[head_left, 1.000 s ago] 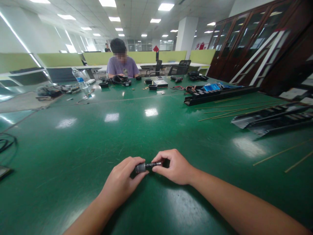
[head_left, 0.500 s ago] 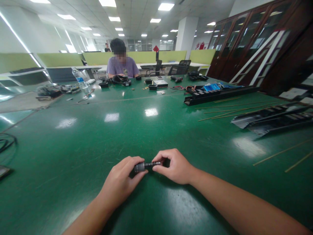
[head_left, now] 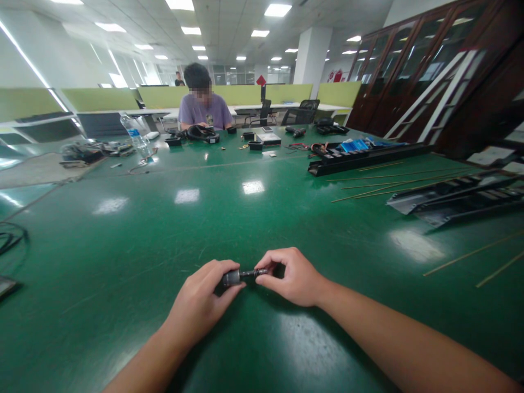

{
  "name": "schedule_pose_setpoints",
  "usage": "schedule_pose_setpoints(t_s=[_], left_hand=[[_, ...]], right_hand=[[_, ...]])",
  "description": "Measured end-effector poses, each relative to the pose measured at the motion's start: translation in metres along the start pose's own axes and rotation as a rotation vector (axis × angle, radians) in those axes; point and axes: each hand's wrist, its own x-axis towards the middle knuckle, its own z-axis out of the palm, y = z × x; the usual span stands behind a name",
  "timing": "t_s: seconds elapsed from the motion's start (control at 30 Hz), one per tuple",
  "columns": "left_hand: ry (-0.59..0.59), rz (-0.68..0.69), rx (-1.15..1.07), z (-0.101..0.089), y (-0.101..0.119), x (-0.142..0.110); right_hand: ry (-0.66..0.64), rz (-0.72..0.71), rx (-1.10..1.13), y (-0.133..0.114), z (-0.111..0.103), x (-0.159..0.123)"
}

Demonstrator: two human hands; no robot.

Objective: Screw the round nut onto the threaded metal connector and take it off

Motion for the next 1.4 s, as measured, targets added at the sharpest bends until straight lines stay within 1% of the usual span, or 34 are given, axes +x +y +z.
schedule_pose_setpoints(t_s=[0.87,1.23,1.4], left_hand=[[0.016,0.003,0.034,-0.0014,-0.0031,0.0023],[0.009,-0.027,0.033,-0.0013,-0.0063,0.0008],[0.025,-0.027,0.028,-0.0027,-0.0051,0.0009]], right_hand=[[0.01,0.018,0.014,0.0033,-0.0006,0.0012],[0.024,0.021,0.006,0.0036,-0.0018,0.0023],[0.029,0.02,-0.003,0.0042,-0.002,0.0024]])
